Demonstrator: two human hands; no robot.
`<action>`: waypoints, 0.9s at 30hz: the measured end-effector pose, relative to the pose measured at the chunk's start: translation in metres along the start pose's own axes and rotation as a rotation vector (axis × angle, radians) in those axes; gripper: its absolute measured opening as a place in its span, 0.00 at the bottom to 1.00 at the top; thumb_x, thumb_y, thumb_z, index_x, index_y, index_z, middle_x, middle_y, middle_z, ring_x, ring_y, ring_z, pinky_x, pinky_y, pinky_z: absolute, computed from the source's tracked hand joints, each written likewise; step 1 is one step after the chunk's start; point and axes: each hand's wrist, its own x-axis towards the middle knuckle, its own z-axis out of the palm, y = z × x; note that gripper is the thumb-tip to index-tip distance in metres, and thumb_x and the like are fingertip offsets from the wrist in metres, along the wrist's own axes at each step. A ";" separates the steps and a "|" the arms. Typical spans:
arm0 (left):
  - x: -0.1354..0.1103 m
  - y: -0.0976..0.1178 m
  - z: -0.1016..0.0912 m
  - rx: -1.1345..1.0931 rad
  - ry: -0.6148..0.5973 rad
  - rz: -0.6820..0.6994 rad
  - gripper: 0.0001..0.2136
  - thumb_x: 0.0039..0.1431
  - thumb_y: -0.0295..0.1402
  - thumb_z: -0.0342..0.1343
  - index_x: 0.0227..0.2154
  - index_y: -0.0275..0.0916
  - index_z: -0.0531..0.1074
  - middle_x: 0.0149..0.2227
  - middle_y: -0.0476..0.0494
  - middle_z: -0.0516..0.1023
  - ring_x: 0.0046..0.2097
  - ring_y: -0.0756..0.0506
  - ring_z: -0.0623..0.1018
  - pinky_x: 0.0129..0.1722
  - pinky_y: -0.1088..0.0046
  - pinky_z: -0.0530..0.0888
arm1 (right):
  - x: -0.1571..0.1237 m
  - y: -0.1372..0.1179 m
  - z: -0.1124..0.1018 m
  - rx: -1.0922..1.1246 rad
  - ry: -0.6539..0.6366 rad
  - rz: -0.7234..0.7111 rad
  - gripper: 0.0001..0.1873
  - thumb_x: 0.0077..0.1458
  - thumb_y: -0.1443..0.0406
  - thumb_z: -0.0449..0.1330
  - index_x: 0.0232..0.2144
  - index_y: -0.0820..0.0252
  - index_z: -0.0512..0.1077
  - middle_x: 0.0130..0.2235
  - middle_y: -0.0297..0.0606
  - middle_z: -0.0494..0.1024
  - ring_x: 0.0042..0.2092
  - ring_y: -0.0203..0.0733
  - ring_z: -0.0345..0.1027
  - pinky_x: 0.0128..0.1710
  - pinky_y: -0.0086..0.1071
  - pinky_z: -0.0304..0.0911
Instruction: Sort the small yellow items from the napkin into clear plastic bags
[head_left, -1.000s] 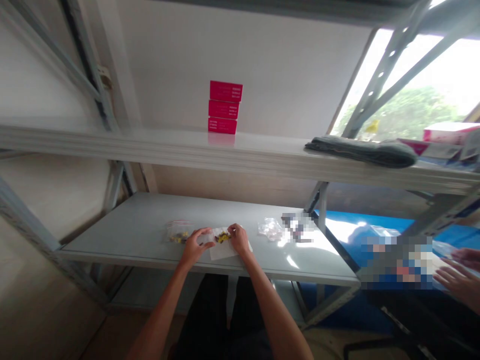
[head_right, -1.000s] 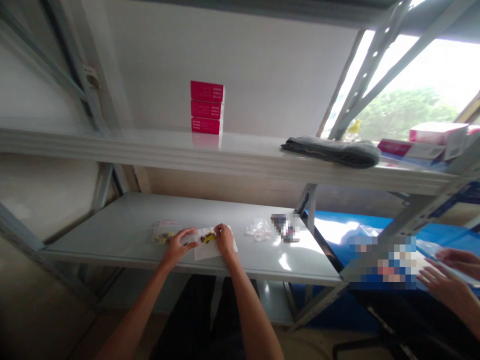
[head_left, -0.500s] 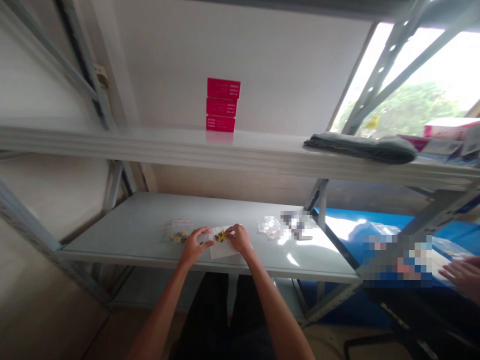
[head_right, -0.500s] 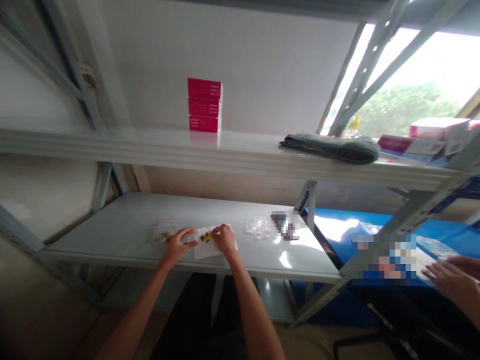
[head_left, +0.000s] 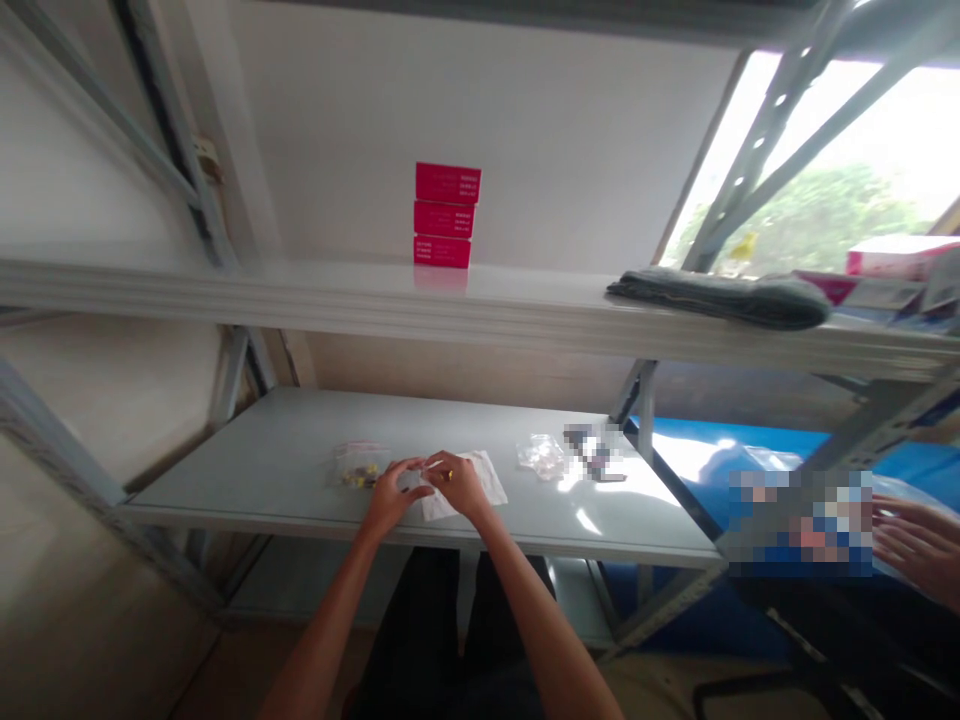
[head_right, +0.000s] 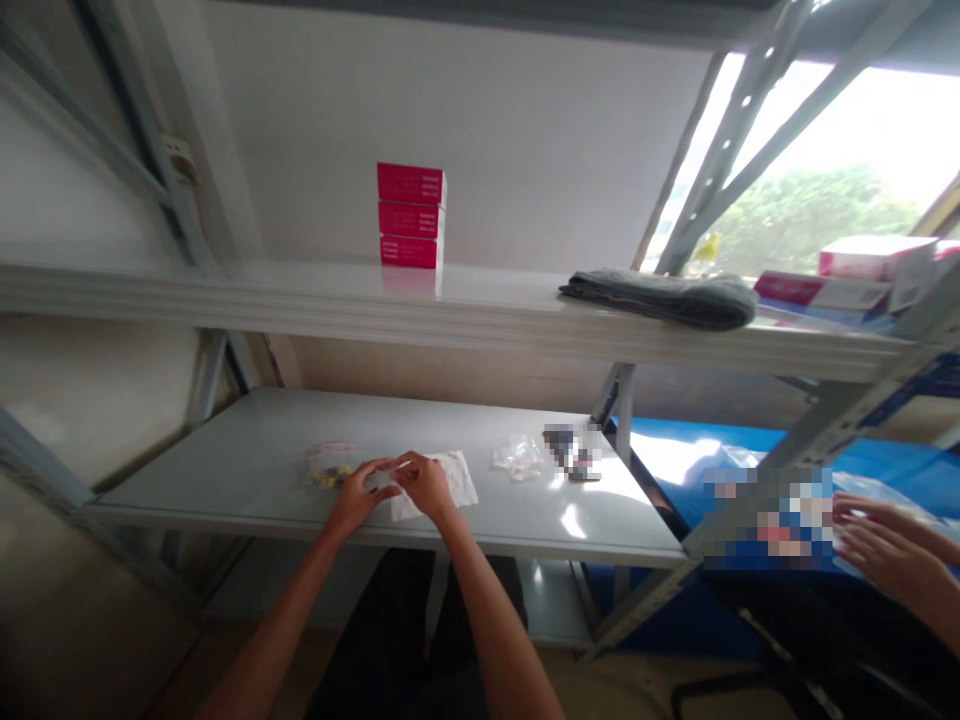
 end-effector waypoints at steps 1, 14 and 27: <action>0.000 0.001 0.000 -0.007 0.003 -0.004 0.25 0.45 0.45 0.72 0.47 0.41 0.78 0.49 0.38 0.80 0.53 0.37 0.78 0.57 0.59 0.71 | -0.001 -0.001 -0.001 0.015 -0.019 -0.017 0.09 0.57 0.67 0.61 0.38 0.51 0.79 0.31 0.29 0.84 0.28 0.35 0.73 0.31 0.25 0.63; 0.001 -0.001 -0.001 -0.309 0.125 -0.132 0.32 0.52 0.51 0.66 0.55 0.37 0.73 0.52 0.33 0.80 0.55 0.37 0.79 0.60 0.58 0.70 | -0.026 0.057 -0.039 -0.458 0.183 0.165 0.10 0.56 0.68 0.61 0.39 0.57 0.80 0.44 0.41 0.82 0.48 0.47 0.73 0.49 0.35 0.65; -0.002 0.014 0.001 -0.037 -0.044 -0.048 0.29 0.43 0.45 0.73 0.49 0.40 0.77 0.48 0.38 0.82 0.51 0.36 0.80 0.55 0.58 0.72 | -0.019 0.027 -0.023 0.074 0.228 0.022 0.11 0.53 0.64 0.61 0.40 0.58 0.78 0.36 0.35 0.82 0.27 0.35 0.63 0.28 0.28 0.61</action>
